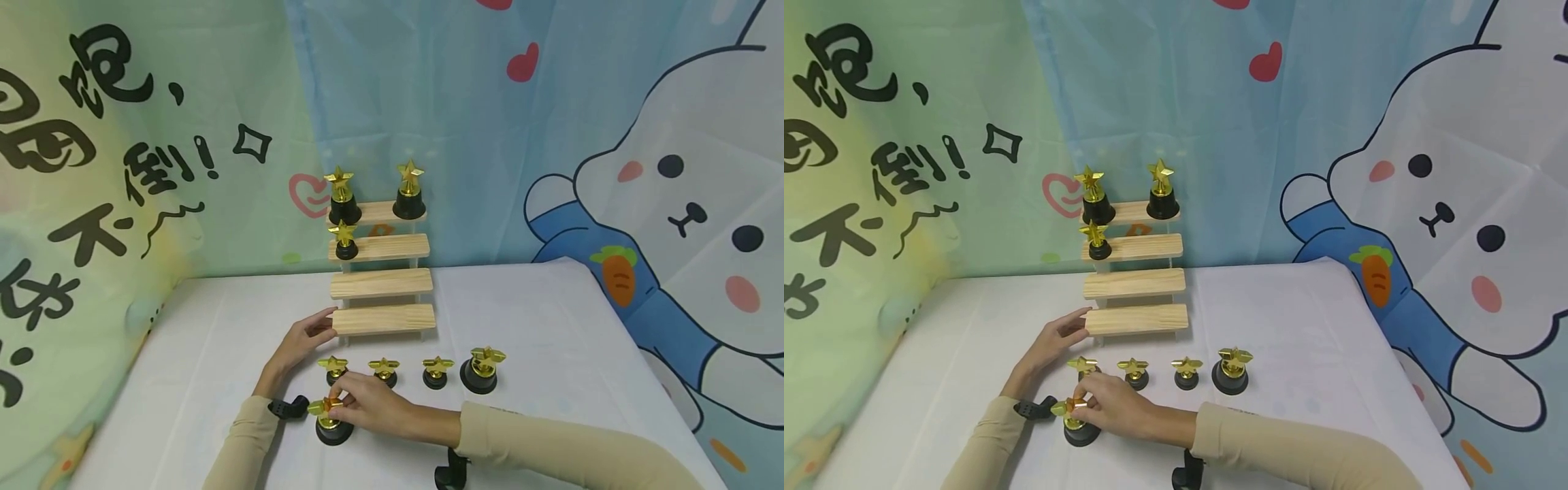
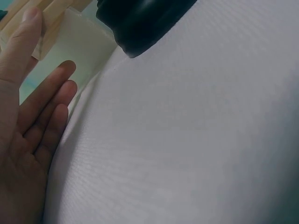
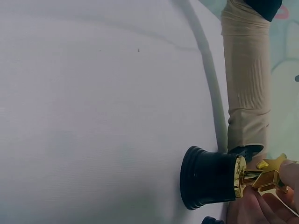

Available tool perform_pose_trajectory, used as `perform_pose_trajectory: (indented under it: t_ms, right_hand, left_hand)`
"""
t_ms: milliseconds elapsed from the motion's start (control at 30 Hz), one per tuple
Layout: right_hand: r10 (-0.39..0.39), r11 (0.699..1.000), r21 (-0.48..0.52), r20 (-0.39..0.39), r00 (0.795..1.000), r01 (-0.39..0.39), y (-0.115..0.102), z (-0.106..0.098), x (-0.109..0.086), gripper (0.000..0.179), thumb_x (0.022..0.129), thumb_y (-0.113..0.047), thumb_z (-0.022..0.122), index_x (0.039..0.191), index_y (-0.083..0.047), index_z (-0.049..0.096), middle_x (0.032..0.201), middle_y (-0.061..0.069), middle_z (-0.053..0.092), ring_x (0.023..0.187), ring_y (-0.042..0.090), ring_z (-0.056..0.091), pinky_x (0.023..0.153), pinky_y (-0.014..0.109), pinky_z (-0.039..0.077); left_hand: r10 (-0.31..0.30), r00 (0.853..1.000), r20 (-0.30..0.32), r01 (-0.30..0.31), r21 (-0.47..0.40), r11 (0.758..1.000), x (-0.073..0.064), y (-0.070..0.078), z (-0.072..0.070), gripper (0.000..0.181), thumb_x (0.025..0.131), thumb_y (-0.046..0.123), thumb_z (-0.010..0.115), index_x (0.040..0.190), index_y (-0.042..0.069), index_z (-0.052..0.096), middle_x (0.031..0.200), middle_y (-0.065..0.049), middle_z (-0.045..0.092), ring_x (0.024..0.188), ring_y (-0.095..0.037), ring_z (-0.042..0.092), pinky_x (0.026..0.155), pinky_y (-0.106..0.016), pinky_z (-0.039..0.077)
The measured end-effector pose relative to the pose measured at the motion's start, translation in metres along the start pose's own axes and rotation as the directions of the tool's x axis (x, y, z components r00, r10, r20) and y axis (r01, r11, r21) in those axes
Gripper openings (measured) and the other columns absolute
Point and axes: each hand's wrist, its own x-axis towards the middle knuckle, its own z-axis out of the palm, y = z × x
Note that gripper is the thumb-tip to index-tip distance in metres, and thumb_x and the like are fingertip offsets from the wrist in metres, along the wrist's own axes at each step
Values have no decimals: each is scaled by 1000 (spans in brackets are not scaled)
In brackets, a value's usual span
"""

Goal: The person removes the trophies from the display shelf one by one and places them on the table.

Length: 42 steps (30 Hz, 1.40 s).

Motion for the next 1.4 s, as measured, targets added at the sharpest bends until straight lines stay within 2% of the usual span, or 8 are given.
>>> perform_pose_trajectory:
  t_ms: [367,633,733,967,1100,1200,1300,1400]
  right_hand:
    - [-23,999,-25,2,1000,23,-3,-1,-2,17,92,-20,67,102,-7,61,104,6,65,93,10,68,75,8,50]
    - [11,1000,-21,19,1000,-10,0,-8,-3,27,95,-28,63,110,-7,60,110,9,65,97,8,66,81,14,52]
    - [-28,998,-53,-13,1000,27,-3,-18,0,23,97,-29,60,107,-8,61,106,8,66,95,6,64,82,20,54]
    - [-153,975,-185,-148,977,125,-16,-65,25,15,97,-20,60,104,-8,64,103,5,65,92,14,65,80,22,55]
    - [-220,939,-319,-259,941,131,-16,-104,48,12,96,-18,60,96,-7,65,96,5,65,85,14,62,75,22,53]
    - [-188,930,-364,-360,914,48,-9,-135,67,16,97,-18,59,91,-6,66,90,7,64,81,18,61,73,27,52]
    - [-90,949,-311,-435,896,-56,0,-159,86,21,99,-22,56,96,-3,65,95,11,65,86,23,65,77,33,54]
    - [-16,967,-233,-465,885,-105,8,-174,102,26,100,-24,54,110,-1,62,105,15,65,96,27,65,85,38,54]
  left_hand:
    - [-9,1000,2,9,4,1000,1,-2,0,56,91,31,68,143,20,49,125,-13,66,116,-28,62,101,-45,47]
    - [4,1000,5,-4,-2,1000,1,-3,2,57,91,30,68,143,18,49,124,-12,66,113,-24,64,95,-32,50]
    - [7,1000,9,-7,-1,1000,0,-3,2,56,91,29,68,143,19,49,124,-13,66,113,-24,64,96,-33,50]
    - [-2,1000,-2,2,0,1000,0,-1,1,57,91,28,68,143,18,48,124,-14,66,114,-26,63,99,-39,49]
    - [-17,1000,7,17,-1,1000,2,-1,2,57,91,30,68,143,19,49,125,-14,66,114,-26,63,98,-35,49]
    - [-24,1000,5,24,-9,1000,4,-1,2,57,90,33,69,143,21,50,124,-12,66,114,-24,63,97,-32,49]
    - [-21,1000,-1,21,-8,1000,4,0,2,57,90,32,70,142,20,50,123,-13,67,113,-23,64,96,-30,50]
    - [-10,1000,-11,10,-4,1000,4,0,1,58,89,30,70,142,18,50,122,-14,67,111,-24,64,96,-31,50]
